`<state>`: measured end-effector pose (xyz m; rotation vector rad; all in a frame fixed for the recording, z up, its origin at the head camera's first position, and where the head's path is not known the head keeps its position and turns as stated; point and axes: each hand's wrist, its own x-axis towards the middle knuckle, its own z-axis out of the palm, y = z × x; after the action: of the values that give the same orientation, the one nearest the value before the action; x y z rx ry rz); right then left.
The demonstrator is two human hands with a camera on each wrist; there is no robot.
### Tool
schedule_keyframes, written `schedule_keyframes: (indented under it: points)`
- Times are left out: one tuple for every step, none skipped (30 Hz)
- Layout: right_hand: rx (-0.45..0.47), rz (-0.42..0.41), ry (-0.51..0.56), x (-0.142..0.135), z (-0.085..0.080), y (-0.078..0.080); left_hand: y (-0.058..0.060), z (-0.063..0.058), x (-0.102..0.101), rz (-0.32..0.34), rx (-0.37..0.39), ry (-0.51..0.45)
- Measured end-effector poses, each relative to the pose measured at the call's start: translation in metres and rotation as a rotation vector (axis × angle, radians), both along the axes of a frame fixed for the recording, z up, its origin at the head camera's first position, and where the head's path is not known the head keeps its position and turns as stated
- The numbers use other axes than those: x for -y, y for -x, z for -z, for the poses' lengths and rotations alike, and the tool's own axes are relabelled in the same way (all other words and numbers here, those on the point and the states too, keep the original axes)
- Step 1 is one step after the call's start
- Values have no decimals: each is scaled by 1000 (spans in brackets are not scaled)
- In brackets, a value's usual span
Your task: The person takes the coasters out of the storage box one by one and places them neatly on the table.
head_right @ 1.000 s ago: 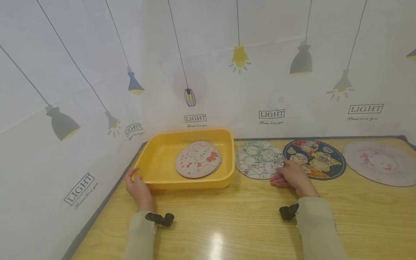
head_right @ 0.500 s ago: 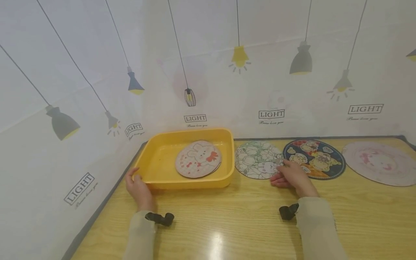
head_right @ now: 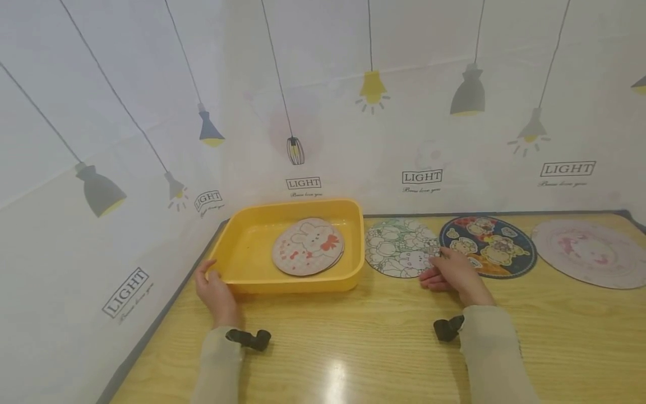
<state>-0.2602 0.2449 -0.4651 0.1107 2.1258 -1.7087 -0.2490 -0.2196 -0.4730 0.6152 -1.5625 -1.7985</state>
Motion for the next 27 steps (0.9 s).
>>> schedule_keyframes:
  points:
    - [-4,-2,4,0,0,0,0,0,0,-1,0,2]
    - [-8,-3,10,0,0,-1,0,0,0,-2,1,4]
    - [-18,-9,14,-1,0,-1,0,0,0,-1,1,5]
    - [-28,-15,14,-1,1,-2,0,0,0,-3,0,8]
    - [-38,-20,19,-2,1,-3,0,0,0,-3,0,7]
    - [-49,-25,25,-2,1,-3,0,0,0,-5,-1,8]
    - [-57,-27,28,-2,1,-4,0,0,1,-8,0,10]
    - [-66,-31,32,-3,1,-4,0,0,1,-8,-1,11]
    - [-75,-34,33,-3,1,-5,0,0,1,-6,-1,10]
    - [-78,-33,35,-4,1,-5,0,0,1,-5,0,10]
    - [-81,-35,44,-4,1,-5,0,0,1,-2,1,7]
    - [-85,-36,49,-4,1,-5,0,0,1,0,3,7]
    - [-88,-36,58,-4,1,-5,1,0,1,2,2,7]
    - [-91,-37,68,-4,2,-5,1,0,1,5,3,6]
    - [-93,-39,80,-5,2,-5,1,0,1,7,4,6]
    - [-92,-37,95,-5,3,-4,1,0,0,8,4,6]
    - [-89,-34,114,-5,3,-4,0,0,0,8,7,6]
    - [-88,-31,133,-5,4,-4,0,0,0,7,6,6]
    - [-84,-27,152,-5,5,-4,0,0,0,10,9,0]
    - [-82,-22,170,-6,5,-3,0,0,0,10,12,0]
    - [-76,-14,185,-6,5,-3,0,0,0,9,12,1]
    - [-69,-3,201,-6,5,-4,0,0,0,9,12,1]
    - [-69,1,214,-6,5,-4,-1,-1,0,11,13,-1]
    - [-71,5,225,-5,4,-4,-1,-1,-1,13,12,-2]
    - [-72,12,236,-5,3,-4,-1,-1,-1,13,11,0]
    - [-73,19,252,-5,3,-5,-1,-1,-1,10,8,6]
    - [-77,23,261,-5,3,-5,-1,-1,-1,8,8,11]
